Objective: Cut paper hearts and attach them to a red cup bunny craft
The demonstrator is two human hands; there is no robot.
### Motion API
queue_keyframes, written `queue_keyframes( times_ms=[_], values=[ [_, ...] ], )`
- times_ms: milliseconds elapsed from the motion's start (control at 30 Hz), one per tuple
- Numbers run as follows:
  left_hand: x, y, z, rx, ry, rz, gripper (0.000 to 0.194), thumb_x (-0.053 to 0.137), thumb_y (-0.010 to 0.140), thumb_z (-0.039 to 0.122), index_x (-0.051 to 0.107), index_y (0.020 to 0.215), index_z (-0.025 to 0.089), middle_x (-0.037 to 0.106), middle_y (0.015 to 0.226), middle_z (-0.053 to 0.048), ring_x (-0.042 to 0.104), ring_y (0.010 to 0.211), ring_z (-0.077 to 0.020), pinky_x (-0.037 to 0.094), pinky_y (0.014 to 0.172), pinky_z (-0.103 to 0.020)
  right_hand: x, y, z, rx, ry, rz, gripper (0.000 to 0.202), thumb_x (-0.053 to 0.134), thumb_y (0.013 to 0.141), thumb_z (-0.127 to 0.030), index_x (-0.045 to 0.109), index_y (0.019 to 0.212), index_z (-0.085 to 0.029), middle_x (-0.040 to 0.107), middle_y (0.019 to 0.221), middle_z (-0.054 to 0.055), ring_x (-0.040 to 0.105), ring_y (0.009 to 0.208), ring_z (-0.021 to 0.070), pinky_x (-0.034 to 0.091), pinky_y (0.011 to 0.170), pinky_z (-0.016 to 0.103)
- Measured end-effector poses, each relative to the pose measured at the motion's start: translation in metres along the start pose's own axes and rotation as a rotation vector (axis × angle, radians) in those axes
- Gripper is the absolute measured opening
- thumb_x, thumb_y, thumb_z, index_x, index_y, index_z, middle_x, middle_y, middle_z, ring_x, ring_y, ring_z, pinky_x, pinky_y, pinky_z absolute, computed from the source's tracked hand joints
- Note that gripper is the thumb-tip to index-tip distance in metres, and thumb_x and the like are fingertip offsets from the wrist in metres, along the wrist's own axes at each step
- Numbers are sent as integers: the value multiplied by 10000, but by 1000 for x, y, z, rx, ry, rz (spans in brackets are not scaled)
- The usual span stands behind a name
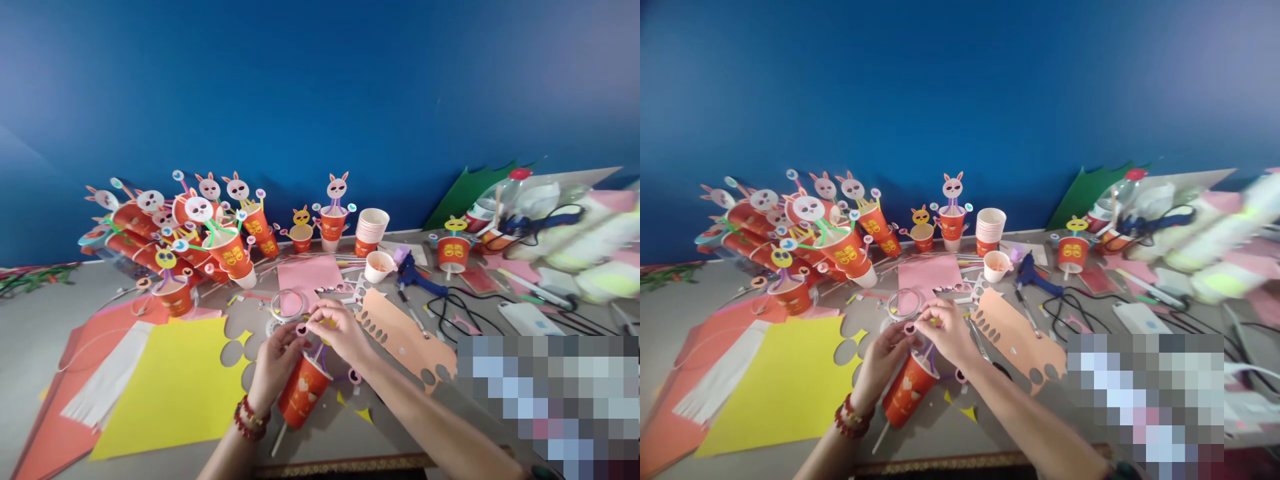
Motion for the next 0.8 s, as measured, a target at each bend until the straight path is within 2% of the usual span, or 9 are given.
queue_keyframes(
  times_ms=[133, 333, 567, 800],
  values=[
    [-2, -1, 0, -8, 101, 13, 360, 683, 830, 418, 613, 1095, 184, 766, 792, -44, 711, 753, -212, 521, 710, -280, 1, 3, 2, -15, -1, 34, 133, 700, 814, -278, 715, 693, -227, 695, 977, 45, 599, 998, 253, 416, 929, 401],
    [-1, -2, 2, 0, 77, 26, 278, 673, 834, 413, 593, 968, 184, 752, 759, -35, 676, 665, -175, 473, 631, -244, 3, 5, 6, -18, 9, 51, 134, 699, 810, -272, 711, 685, -224, 700, 974, 47, 600, 1012, 254, 426, 916, 383],
    [0, 0, -3, -8, -23, -2, 292, 682, 834, 435, 577, 955, 191, 744, 779, -28, 694, 720, -183, 466, 633, -237, 8, 5, 9, -1, 1, 38, 116, 699, 790, -231, 704, 676, -216, 706, 983, 47, 604, 1012, 250, 425, 904, 360],
    [2, 1, -5, -17, -60, -17, 305, 680, 843, 437, 573, 969, 181, 728, 760, -20, 645, 648, -147, 439, 603, -220, 10, 4, 7, -14, -37, 36, 112, 700, 797, -213, 719, 686, -216, 715, 970, 43, 604, 1003, 245, 413, 936, 366]
  ],
)
Point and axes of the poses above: each hand's wrist, its own y-axis towards the middle knuckle, its own x-axis out of the palm, z = x × y, the point moved 9 cm from there along y, towards the middle knuckle
